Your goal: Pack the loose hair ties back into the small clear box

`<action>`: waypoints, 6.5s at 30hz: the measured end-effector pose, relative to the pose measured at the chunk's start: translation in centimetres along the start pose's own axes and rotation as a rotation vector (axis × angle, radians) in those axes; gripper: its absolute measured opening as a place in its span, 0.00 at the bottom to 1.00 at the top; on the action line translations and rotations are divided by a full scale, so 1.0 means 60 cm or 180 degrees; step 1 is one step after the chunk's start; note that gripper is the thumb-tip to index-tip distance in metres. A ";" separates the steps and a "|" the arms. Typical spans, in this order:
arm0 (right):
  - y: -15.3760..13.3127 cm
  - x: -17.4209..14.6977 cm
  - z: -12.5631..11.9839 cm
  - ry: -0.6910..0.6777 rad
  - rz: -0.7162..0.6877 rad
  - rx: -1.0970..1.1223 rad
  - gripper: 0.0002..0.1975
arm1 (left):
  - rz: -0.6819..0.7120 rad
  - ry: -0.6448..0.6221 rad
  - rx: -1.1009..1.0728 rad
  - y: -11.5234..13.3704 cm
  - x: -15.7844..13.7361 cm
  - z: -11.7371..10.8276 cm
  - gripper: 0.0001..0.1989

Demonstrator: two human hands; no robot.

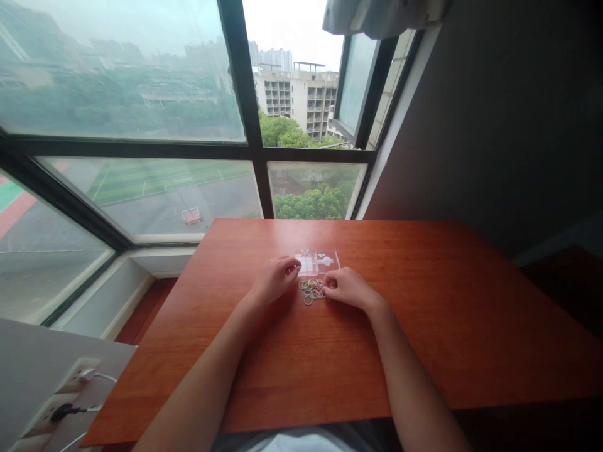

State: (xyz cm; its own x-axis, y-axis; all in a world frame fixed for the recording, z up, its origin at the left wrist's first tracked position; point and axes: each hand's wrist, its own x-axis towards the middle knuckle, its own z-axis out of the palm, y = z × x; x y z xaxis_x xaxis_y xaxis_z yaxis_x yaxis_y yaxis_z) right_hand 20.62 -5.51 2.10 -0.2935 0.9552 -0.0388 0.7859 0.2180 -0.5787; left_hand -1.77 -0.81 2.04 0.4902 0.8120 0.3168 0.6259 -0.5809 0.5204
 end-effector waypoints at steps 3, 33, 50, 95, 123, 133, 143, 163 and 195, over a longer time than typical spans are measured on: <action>0.001 -0.001 -0.005 0.0026 -0.0027 -0.0003 0.06 | -0.0012 0.0031 -0.0047 0.001 -0.001 -0.001 0.08; 0.001 0.013 0.005 0.0983 -0.0236 0.0782 0.06 | -0.0010 -0.0037 -0.0825 0.039 0.000 0.008 0.10; -0.006 0.019 0.016 0.1289 -0.0334 0.0891 0.06 | -0.0236 -0.0088 -0.1255 0.054 0.002 0.018 0.08; 0.004 0.013 0.017 0.0396 0.0072 -0.0040 0.08 | -0.0539 0.0738 -0.0446 -0.009 0.009 0.018 0.07; 0.004 0.009 0.018 0.0262 -0.0236 0.0248 0.10 | -0.0399 0.0700 -0.0414 -0.003 0.006 0.015 0.07; 0.002 0.009 0.018 0.0186 -0.0203 0.0206 0.07 | -0.0344 0.0649 -0.0400 -0.004 0.006 0.017 0.08; 0.002 0.009 0.019 0.0127 -0.0243 0.0236 0.07 | -0.0312 0.0617 -0.0429 -0.002 0.007 0.016 0.08; 0.002 0.016 0.015 0.0516 -0.0423 0.0523 0.05 | -0.0228 0.0585 -0.0578 0.007 0.006 0.014 0.08; 0.000 0.021 0.017 0.1032 -0.0292 0.0485 0.07 | -0.0190 0.0590 -0.0099 0.025 0.003 0.019 0.04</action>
State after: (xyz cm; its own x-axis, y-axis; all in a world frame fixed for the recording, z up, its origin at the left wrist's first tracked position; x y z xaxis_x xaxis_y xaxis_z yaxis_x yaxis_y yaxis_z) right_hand 19.69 -4.48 1.23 -0.1519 0.9522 0.2649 0.6671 0.2965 -0.6834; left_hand -0.01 -1.61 1.97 0.3309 0.8431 0.4239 0.6300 -0.5318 0.5659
